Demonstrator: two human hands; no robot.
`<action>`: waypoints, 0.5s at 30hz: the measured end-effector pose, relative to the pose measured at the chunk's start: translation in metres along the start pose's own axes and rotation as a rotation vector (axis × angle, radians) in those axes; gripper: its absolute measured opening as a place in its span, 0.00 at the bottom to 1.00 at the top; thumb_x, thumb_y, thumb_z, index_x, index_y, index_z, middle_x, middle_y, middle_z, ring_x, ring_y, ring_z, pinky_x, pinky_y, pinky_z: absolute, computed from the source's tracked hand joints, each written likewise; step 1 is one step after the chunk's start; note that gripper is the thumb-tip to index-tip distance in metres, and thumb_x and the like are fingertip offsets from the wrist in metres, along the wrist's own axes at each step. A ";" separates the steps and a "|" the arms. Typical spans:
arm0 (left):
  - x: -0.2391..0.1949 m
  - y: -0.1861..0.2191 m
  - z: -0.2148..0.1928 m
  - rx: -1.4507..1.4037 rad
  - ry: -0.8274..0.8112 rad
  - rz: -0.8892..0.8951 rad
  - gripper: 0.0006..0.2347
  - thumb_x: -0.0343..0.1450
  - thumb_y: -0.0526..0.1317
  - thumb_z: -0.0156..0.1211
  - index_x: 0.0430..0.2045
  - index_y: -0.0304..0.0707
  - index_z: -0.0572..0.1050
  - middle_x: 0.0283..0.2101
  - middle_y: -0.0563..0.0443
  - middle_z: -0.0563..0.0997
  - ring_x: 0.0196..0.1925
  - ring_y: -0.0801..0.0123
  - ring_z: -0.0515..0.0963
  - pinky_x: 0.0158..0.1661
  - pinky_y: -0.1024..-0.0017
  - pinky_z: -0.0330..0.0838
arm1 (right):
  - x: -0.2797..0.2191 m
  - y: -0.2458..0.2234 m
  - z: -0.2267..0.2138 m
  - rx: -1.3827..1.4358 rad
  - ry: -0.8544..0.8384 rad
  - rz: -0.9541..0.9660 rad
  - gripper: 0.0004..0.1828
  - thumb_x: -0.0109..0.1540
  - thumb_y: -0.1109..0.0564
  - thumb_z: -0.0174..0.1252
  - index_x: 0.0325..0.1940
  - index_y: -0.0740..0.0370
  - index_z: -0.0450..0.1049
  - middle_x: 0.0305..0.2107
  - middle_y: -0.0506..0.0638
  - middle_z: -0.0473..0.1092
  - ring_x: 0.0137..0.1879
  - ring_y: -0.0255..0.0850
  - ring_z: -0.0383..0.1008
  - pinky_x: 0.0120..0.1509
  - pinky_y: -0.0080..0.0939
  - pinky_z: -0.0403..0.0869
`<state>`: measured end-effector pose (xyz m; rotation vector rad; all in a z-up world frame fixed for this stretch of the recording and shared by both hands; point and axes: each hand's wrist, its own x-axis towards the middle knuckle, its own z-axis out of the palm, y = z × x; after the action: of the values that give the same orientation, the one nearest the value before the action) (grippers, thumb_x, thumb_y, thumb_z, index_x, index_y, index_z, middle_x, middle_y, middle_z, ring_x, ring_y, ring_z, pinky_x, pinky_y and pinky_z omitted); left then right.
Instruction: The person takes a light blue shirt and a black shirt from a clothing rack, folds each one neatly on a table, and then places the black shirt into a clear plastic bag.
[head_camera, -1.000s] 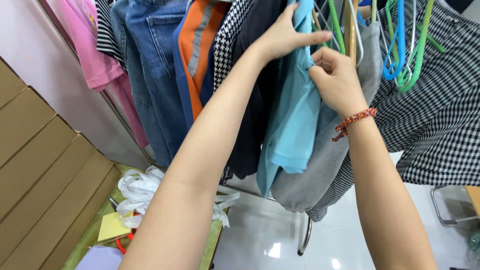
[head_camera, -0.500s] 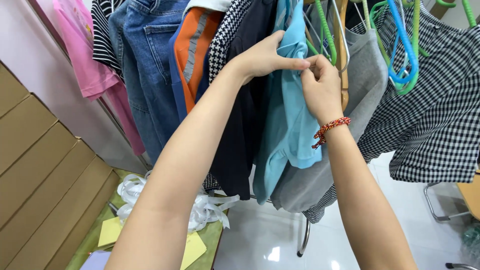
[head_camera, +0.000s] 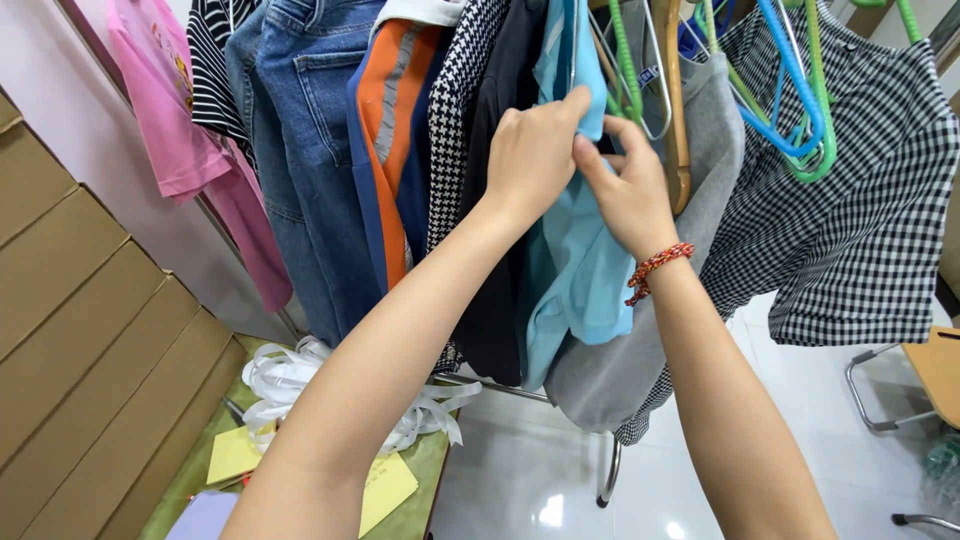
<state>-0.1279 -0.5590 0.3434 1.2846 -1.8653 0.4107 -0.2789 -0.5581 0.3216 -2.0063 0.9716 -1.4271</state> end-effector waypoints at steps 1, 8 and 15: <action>-0.003 -0.003 0.002 0.000 0.000 0.000 0.09 0.66 0.34 0.58 0.36 0.44 0.66 0.29 0.50 0.84 0.37 0.41 0.83 0.38 0.48 0.68 | -0.001 0.001 0.001 0.000 0.000 0.000 0.26 0.70 0.42 0.59 0.64 0.60 0.70 0.52 0.46 0.75 0.46 0.32 0.82 0.41 0.31 0.76; -0.022 -0.018 -0.038 -0.110 -0.031 0.047 0.17 0.67 0.47 0.74 0.44 0.41 0.76 0.56 0.46 0.68 0.49 0.50 0.81 0.38 0.51 0.79 | -0.024 0.011 -0.008 -0.072 0.001 0.095 0.27 0.64 0.42 0.67 0.62 0.58 0.77 0.47 0.46 0.79 0.51 0.31 0.78 0.54 0.35 0.73; 0.004 -0.008 -0.085 -0.490 0.354 0.027 0.11 0.76 0.38 0.62 0.52 0.49 0.74 0.52 0.51 0.69 0.44 0.72 0.78 0.40 0.77 0.85 | -0.031 0.015 -0.019 -0.274 0.078 0.048 0.11 0.67 0.45 0.65 0.43 0.51 0.86 0.38 0.42 0.82 0.45 0.33 0.79 0.51 0.41 0.71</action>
<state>-0.0838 -0.5091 0.3971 0.7984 -1.5547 0.1632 -0.3074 -0.5432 0.2982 -2.1133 1.3013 -1.4196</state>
